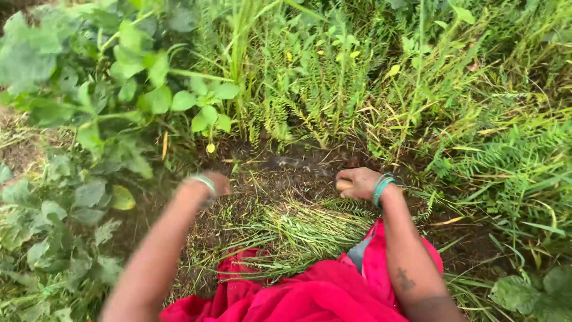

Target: Harvest small bundles of green stalks using a sickle.

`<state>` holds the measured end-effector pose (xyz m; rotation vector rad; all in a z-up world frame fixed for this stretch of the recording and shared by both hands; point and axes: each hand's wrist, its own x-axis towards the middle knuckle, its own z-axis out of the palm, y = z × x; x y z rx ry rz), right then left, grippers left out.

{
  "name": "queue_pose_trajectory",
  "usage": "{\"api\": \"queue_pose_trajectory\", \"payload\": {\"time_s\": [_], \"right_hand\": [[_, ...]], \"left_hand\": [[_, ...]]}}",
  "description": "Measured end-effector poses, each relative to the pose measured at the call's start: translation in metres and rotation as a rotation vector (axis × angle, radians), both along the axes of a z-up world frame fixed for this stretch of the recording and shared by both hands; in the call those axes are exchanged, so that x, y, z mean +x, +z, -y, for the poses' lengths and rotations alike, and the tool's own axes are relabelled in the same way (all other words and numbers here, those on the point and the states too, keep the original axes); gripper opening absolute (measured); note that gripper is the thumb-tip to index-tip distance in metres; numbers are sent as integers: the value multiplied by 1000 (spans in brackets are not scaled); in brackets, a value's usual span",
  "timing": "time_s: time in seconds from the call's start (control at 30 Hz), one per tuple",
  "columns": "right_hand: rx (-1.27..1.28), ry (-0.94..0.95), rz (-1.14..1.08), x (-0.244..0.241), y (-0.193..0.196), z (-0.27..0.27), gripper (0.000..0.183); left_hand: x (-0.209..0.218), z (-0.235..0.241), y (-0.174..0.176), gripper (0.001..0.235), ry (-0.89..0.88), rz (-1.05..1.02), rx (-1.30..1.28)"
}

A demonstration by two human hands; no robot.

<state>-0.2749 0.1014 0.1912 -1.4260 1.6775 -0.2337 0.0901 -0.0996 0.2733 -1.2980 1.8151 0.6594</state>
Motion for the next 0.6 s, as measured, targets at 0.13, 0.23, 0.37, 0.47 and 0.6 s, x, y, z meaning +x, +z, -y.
{"api": "queue_pose_trajectory", "payload": {"time_s": [0.13,0.23,0.37,0.47,0.6], "right_hand": [[-202,15,-225,-6,-24,12,50],[-172,-355,-289,-4,-36,22,62],[-152,-396,-272,-7,-61,34,59],[-159,-389,-280,-5,-69,38,58],[-102,-408,-108,0,-53,38,58]], "left_hand": [[-12,28,-184,73,-430,-87,-108],[-54,16,-108,84,-172,-115,-220],[-8,129,-173,58,65,-384,-458],[2,165,-145,48,6,-381,-619],[0,119,-121,29,287,-540,-226]]}}
